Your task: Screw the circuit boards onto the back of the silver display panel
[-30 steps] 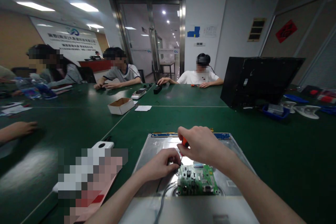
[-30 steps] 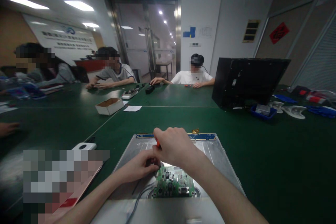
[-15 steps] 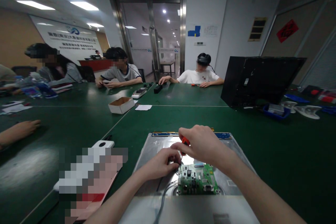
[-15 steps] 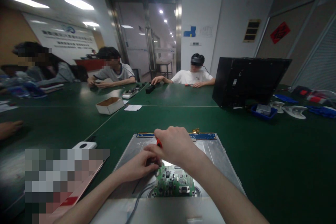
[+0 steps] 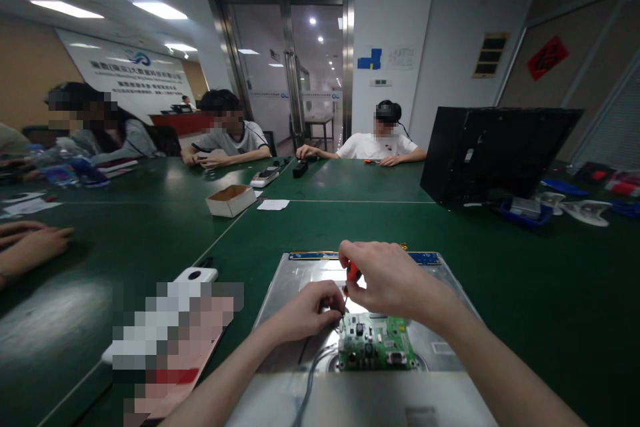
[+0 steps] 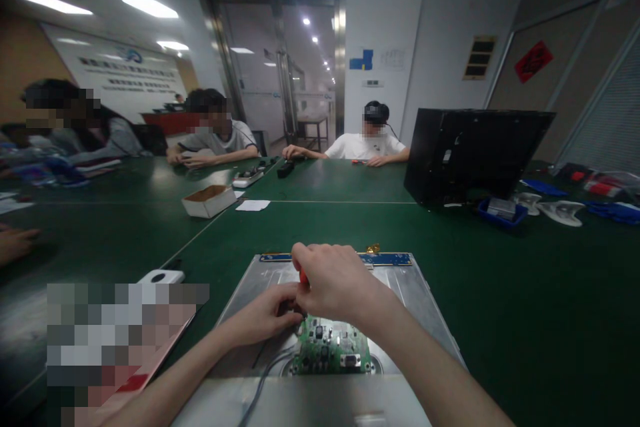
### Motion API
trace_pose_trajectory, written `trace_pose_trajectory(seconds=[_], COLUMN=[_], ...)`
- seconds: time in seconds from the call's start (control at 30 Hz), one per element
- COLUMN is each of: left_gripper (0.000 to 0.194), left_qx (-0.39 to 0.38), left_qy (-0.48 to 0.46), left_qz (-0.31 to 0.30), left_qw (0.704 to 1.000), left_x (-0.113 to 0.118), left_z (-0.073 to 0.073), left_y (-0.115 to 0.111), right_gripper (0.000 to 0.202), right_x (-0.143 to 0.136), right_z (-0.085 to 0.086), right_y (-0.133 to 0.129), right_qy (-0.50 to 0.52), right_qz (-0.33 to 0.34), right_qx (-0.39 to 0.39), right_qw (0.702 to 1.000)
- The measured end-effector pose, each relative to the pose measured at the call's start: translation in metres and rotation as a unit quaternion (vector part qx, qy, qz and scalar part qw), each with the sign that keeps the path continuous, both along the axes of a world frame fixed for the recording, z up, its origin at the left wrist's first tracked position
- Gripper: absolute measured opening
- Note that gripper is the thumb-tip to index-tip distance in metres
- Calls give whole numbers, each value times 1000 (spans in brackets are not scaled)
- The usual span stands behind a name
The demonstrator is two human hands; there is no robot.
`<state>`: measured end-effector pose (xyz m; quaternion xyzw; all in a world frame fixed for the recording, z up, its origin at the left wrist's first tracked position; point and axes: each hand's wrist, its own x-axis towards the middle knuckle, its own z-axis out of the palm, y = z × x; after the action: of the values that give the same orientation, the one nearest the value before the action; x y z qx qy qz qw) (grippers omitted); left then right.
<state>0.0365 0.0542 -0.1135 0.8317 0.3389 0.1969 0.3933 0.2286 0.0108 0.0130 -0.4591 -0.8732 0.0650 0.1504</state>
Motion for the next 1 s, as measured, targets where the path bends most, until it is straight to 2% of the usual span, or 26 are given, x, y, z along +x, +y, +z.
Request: trace_pose_trajectory(seconds=[0.23,0.47,0.57,0.67,0.8,1.0], left_gripper=[13,11,12,9,3,10], left_qx=[-10,-11,-9,-9,10,11], left_qy=[-6,16,10,4,1,-9], left_qz=[0,16,11,10,13,-9], left_qw=[1000,1000,1000,1000,1000,1000], left_x=[1,1,1,1,1,1], left_z=[1,5,2,0,0,0], left_y=[1,-2,-1,0,-1,1], right_gripper=[22,30,23,8,20,19], right_x=[-4,-9,-11,-10,-7,-6], right_z=[0,-3,-4,-4,-2,1], right_y=[-3,-2,-2,-1,-4,-9], right_qy=[-14,-74,-80,-62,-25,-14], right_qz=[0,-44,-47,-38,1,29], right_qx=[26,60,66,59,27,16], right_qw=[1000,994,994,996,999,999])
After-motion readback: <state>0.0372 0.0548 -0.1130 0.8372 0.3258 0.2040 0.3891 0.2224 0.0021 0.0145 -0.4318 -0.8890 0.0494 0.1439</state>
